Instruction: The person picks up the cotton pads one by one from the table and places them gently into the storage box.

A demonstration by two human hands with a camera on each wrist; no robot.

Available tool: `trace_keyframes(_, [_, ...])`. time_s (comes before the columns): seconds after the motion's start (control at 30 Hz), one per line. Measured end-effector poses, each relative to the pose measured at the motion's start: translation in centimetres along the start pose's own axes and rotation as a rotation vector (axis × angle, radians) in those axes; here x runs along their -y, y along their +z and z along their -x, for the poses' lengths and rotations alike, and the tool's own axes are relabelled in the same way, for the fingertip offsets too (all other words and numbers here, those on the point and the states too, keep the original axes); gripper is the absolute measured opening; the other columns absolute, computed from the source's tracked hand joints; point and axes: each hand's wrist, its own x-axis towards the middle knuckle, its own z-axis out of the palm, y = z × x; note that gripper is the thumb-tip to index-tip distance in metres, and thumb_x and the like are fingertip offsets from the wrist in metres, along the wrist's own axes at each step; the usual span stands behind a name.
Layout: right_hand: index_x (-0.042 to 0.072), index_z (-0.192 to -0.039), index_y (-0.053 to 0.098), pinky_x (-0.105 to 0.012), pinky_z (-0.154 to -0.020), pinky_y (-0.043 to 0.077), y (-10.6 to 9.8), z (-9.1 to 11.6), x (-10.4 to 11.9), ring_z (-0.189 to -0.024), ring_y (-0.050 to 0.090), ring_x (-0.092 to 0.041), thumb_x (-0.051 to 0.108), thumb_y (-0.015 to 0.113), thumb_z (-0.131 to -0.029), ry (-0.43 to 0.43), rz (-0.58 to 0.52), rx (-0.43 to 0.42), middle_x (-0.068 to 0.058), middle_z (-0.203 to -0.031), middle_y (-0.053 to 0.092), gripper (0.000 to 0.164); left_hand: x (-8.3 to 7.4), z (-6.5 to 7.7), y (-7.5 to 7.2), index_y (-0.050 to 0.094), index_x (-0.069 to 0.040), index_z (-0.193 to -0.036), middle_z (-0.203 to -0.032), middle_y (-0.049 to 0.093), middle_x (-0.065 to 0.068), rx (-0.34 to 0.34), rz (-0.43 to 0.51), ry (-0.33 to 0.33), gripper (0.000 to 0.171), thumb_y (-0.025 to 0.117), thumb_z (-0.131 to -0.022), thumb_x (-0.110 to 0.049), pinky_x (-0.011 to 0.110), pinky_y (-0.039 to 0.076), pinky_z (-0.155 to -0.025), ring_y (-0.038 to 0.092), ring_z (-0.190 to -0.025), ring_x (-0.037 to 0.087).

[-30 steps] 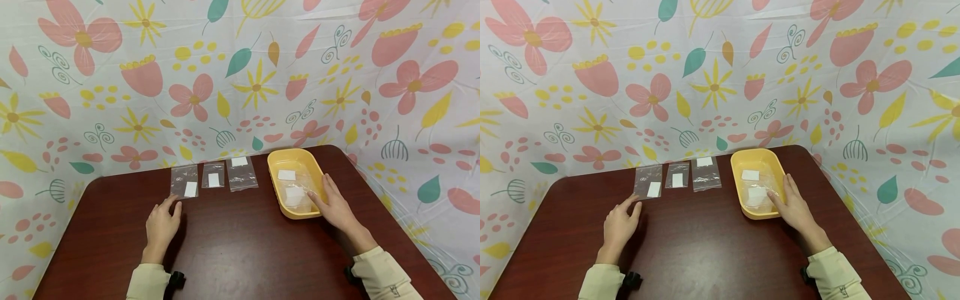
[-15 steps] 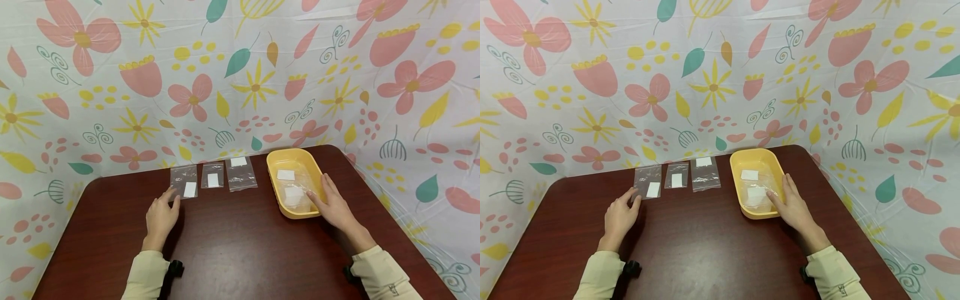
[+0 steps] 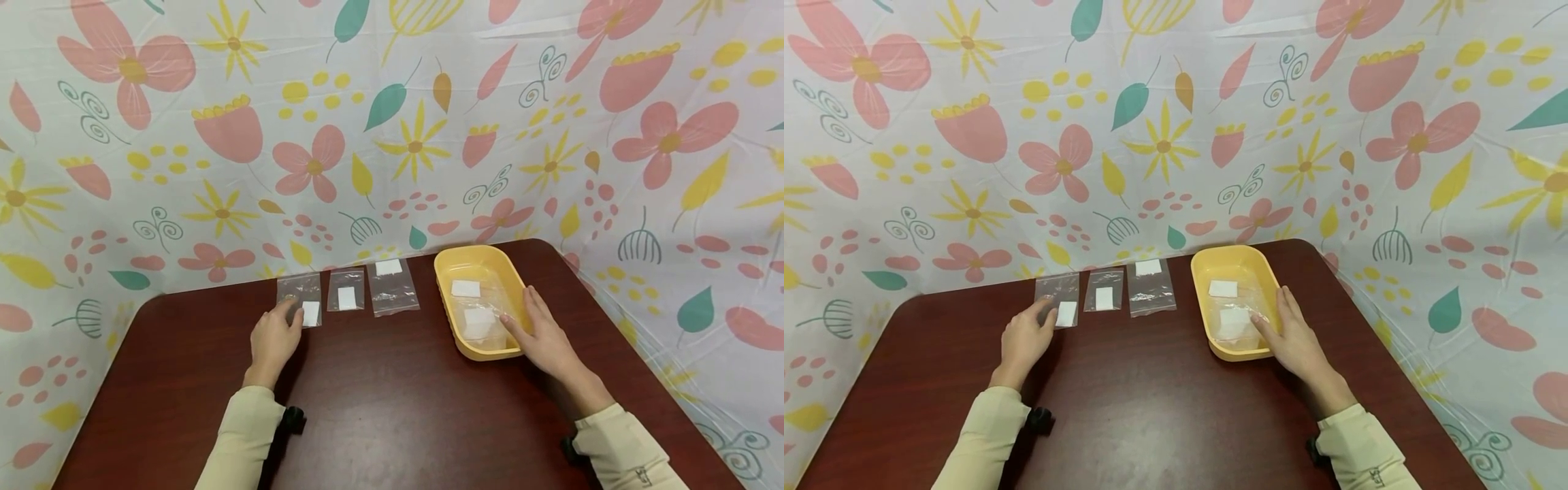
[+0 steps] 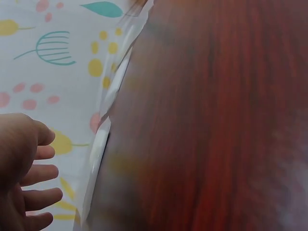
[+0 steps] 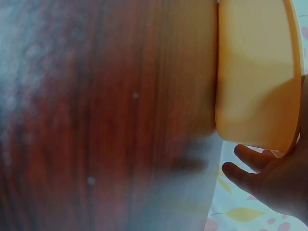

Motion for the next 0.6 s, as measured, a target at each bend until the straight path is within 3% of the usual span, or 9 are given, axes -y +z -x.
trace_keyframes(0.1, [-0.006,-0.158,0.007,-0.067,-0.114,0.017,0.0,0.0,-0.1,-0.150,0.009,-0.043,0.048,0.052,-0.103,0.004,0.001,0.004,-0.024,-0.166,0.002,0.089,-0.3,-0.7,0.5,0.064,-0.008,-0.135,-0.140,0.058,0.016,0.023,-0.005,0.011,0.040,0.058,-0.102,-0.029,0.063,0.047,-0.094,0.060,-0.113,0.047])
trace_keyframes(0.33, [-0.005,-0.158,0.008,-0.067,-0.114,0.018,0.0,0.0,-0.1,-0.150,0.009,-0.043,0.050,0.052,-0.103,0.016,0.005,0.007,-0.022,-0.166,0.002,0.090,-0.8,-2.0,1.6,0.062,-0.007,-0.137,-0.144,0.054,0.020,0.062,-0.006,0.029,0.042,0.059,-0.101,-0.027,0.063,0.047,-0.094,0.055,-0.123,0.046])
trace_keyframes(0.6, [-0.007,-0.158,0.010,-0.067,-0.114,0.018,0.1,0.0,0.1,-0.150,0.009,-0.044,0.050,0.052,-0.102,0.015,0.006,0.003,-0.024,-0.166,0.004,0.090,-0.5,-2.8,3.1,0.058,-0.005,-0.140,-0.150,0.047,0.021,0.123,0.022,0.001,0.045,0.058,-0.102,-0.028,0.063,0.031,-0.112,0.043,-0.135,0.048])
